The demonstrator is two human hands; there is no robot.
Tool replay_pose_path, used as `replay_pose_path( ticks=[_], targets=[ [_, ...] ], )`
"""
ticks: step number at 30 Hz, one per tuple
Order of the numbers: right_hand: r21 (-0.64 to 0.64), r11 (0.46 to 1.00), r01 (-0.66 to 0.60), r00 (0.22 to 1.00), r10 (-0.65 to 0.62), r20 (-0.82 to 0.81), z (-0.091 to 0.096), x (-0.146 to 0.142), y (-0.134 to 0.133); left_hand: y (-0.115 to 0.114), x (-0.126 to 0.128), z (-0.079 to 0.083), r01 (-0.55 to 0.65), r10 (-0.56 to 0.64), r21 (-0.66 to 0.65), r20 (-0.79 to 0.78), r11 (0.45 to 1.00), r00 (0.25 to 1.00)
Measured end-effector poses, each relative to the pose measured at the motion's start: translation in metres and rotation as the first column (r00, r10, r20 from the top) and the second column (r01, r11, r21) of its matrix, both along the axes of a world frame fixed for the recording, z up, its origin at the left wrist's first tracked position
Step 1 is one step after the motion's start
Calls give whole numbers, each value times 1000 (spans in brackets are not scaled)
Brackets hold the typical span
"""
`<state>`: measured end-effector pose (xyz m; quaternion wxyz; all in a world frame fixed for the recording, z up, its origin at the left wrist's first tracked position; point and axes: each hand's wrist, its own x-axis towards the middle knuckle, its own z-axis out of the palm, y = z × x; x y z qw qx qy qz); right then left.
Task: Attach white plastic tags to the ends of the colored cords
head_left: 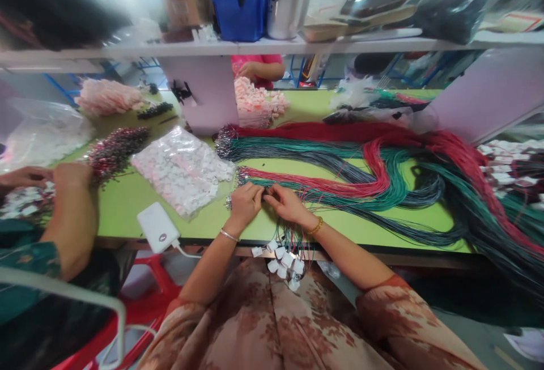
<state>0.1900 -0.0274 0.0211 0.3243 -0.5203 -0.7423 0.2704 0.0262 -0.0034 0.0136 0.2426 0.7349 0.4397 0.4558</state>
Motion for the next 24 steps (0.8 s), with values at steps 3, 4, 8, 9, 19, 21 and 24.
replay_pose_path(
  ticks=[3,4,8,9,19,21,24],
  targets=[
    [33,999,27,1000,-27,-13,-3,-2,1,-1,1,-1,-41,74,166,-192,985,979],
    [42,999,34,999,-34,-7,-4,-2,1,-1,2,-2,-30,75,199,-223,980,972],
    [84,996,21,995,-29,96,2,1,-3,-1,2,-2,30,-10,135,-145,990,989],
    [109,994,21,990,-35,133,7,2,-5,0,2,-2,37,-29,83,-105,996,994],
    [-16,989,145,958,-136,252,34,14,33,-2,5,-8,88,-23,214,-291,973,956],
    [-63,994,85,958,-64,280,30,14,44,-1,3,-10,99,25,301,-384,949,923],
    [-49,999,-3,963,16,268,27,14,53,1,-2,-10,109,120,419,-483,901,868]
  ],
)
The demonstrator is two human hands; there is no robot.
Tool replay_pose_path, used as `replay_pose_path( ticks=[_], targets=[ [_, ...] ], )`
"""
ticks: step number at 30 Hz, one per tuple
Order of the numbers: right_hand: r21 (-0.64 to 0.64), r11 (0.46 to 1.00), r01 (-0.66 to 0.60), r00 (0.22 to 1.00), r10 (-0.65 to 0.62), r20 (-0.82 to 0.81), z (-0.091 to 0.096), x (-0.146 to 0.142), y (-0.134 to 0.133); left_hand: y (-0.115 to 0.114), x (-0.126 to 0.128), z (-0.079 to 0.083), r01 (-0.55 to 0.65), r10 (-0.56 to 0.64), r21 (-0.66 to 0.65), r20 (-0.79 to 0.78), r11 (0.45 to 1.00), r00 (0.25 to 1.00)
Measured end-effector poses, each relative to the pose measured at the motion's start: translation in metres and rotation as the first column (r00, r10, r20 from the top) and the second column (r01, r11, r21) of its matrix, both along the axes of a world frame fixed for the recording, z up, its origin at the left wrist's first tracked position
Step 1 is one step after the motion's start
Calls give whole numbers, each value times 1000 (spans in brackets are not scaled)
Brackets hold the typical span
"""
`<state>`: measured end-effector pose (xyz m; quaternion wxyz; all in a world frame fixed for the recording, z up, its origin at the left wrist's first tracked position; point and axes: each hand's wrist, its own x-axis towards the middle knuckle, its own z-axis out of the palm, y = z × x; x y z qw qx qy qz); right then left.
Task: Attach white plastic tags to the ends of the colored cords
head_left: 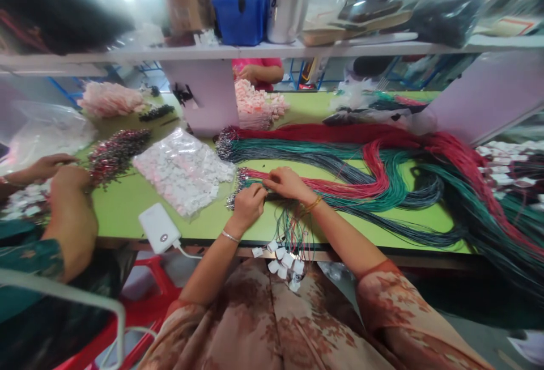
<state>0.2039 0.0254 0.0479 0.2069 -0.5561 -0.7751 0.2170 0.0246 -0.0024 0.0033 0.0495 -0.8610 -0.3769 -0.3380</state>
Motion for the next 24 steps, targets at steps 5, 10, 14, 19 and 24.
replay_pose_path(
  ticks=[5,10,14,19,24],
  targets=[
    [-360,891,-278,952,204,-229,-8,2,10,0,-3,5,-11,28,154,-103,988,994],
    [-485,763,-426,816,93,-570,-19,-5,14,-3,-2,7,29,-4,258,-99,966,995],
    [-519,732,-441,665,-123,-737,-18,-16,11,-4,-1,6,28,-2,237,-107,971,994],
    [-437,899,-27,417,-388,-822,-6,-28,3,-4,3,3,-113,113,5,-22,994,993],
    [-259,960,107,356,-280,-892,10,-36,-24,0,3,0,-153,237,-417,158,896,959]
  ],
)
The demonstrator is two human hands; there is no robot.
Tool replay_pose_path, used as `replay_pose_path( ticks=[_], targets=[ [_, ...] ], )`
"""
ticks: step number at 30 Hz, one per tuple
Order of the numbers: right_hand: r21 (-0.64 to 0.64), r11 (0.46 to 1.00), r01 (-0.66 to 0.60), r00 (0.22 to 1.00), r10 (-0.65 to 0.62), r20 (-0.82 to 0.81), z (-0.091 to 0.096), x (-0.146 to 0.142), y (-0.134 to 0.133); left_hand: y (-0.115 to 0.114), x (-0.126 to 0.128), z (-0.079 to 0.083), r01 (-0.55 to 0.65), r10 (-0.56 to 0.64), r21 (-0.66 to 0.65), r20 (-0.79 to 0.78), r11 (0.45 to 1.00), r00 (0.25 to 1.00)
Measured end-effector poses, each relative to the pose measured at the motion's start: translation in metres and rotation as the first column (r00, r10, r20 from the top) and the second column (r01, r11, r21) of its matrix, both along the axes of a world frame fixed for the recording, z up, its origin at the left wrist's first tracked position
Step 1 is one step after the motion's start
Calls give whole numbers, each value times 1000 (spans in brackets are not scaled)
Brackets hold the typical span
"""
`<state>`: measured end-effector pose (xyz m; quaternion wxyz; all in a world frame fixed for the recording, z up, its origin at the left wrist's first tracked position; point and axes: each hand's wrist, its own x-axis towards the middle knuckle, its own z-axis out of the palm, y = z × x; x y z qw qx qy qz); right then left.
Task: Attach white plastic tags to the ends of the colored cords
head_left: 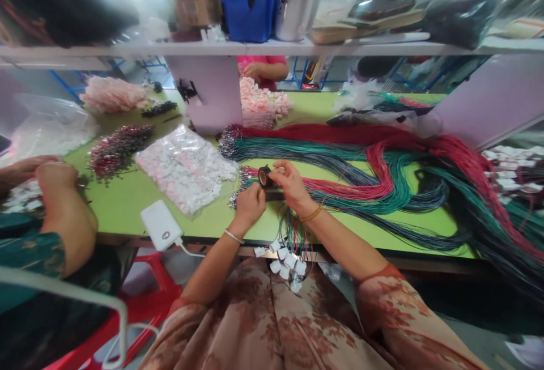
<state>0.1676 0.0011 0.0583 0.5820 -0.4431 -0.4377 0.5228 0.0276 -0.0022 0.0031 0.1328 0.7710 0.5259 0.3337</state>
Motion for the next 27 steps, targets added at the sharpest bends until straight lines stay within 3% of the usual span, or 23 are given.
replay_pose_path(
  ticks=[3,6,10,13,16,22,27],
  targets=[
    [22,999,-24,989,21,146,-1,0,-22,3,-3,1,136,-106,-179,166,975,980],
    [0,998,-60,948,57,315,-12,5,-39,5,-5,3,265,-197,-213,297,940,935],
    [-58,985,-161,842,167,513,-24,16,-48,7,-5,5,286,-194,-237,349,928,917],
    [-94,957,-275,779,279,561,-27,18,-47,7,-4,9,320,-210,-270,369,908,906],
    [-118,955,-272,786,291,546,-30,17,-44,4,-3,12,398,-275,-296,380,869,883],
    [-112,980,-162,808,197,555,-43,18,-41,-5,6,8,255,-209,-238,200,937,957],
    [-153,985,-77,815,151,560,-47,16,-49,-9,15,4,234,-184,-221,224,947,957]
  ],
)
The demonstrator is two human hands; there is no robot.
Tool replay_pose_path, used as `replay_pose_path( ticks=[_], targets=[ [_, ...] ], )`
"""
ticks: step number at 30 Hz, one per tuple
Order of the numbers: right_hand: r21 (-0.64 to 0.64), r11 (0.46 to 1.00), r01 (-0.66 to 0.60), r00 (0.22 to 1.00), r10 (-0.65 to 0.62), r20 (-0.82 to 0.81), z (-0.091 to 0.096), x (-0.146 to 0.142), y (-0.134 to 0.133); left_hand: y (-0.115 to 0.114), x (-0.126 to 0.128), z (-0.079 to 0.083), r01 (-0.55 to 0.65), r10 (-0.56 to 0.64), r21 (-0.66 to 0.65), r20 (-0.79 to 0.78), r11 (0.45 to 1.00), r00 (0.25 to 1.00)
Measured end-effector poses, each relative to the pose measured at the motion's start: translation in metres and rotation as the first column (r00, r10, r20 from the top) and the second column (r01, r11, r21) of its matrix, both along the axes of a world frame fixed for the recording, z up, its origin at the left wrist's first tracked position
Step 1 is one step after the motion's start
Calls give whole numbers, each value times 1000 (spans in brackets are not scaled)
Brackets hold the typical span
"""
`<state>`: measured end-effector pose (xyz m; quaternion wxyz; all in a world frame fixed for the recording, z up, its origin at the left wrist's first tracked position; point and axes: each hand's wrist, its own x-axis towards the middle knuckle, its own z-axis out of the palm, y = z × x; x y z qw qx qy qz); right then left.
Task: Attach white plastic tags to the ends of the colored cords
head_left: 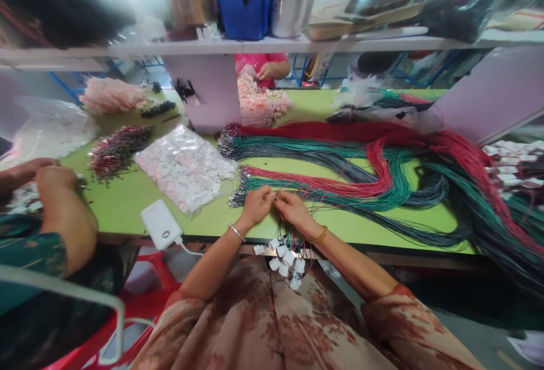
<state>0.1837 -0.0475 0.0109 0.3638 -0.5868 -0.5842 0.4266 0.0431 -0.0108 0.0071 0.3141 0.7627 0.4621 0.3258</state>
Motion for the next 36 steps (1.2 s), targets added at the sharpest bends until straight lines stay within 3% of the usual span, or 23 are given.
replay_pose_path(
  ticks=[4,6,7,8,10,11,12,13,14,15,16,18,20,21,23,26,28,30,32,34,36],
  targets=[
    [-39,999,29,999,-29,15,9,-2,-18,-6,4,-2,38,-37,-1,28,999,999],
    [-42,997,-66,998,66,6,21,-5,-40,-3,4,-2,41,-41,15,20,999,999],
    [-43,984,-175,984,175,-15,28,-8,-55,0,3,-2,17,-17,30,11,999,1000],
    [-27,938,-344,938,343,-47,36,-11,-71,5,2,-1,-47,47,53,2,998,999],
    [64,756,-651,756,653,-32,51,-18,-97,14,-2,-1,-157,158,77,-4,985,987],
    [102,673,-733,676,737,1,59,-19,-103,16,-4,-1,-157,158,90,-7,984,987],
    [136,642,-755,649,761,12,66,-18,-103,16,-5,-2,-109,111,104,-20,989,994],
    [156,688,-709,699,714,31,72,-14,-95,14,-5,-2,-39,45,131,-43,991,998],
    [157,796,-585,810,580,79,77,-7,-82,9,-4,-3,37,-23,169,-80,985,997],
    [194,884,-425,903,398,164,81,3,-62,2,-1,-3,111,-83,216,-134,970,987],
    [257,928,-271,943,202,265,83,16,-40,-6,2,-3,181,-128,263,-206,948,970],
    [335,940,-60,871,-114,478,80,43,9,-24,11,-3,336,-197,335,-387,880,901],
    [361,928,86,687,-318,653,68,68,52,-43,22,-1,530,-280,352,-560,771,780],
    [342,933,112,587,-340,735,60,78,68,-51,27,1,620,-324,349,-619,702,715],
    [244,967,69,436,-249,865,42,92,90,-63,38,3,724,-378,349,-673,595,636],
    [164,986,37,364,-166,917,22,95,101,-73,49,5,769,-395,375,-693,518,603],
    [227,973,33,391,-222,893,19,84,97,-74,53,6,775,-372,386,-713,501,595],
    [290,956,-46,481,-233,845,19,62,87,-73,54,9,784,-346,408,-731,468,588],
    [286,928,-237,615,-84,784,16,36,74,-73,53,11,797,-346,457,-730,394,589],
    [243,855,-458,672,155,724,5,14,62,-74,51,13,792,-384,528,-693,306,610],
    [295,813,-503,683,164,712,-10,2,55,-72,46,13,762,-450,595,-624,255,638]
  ],
)
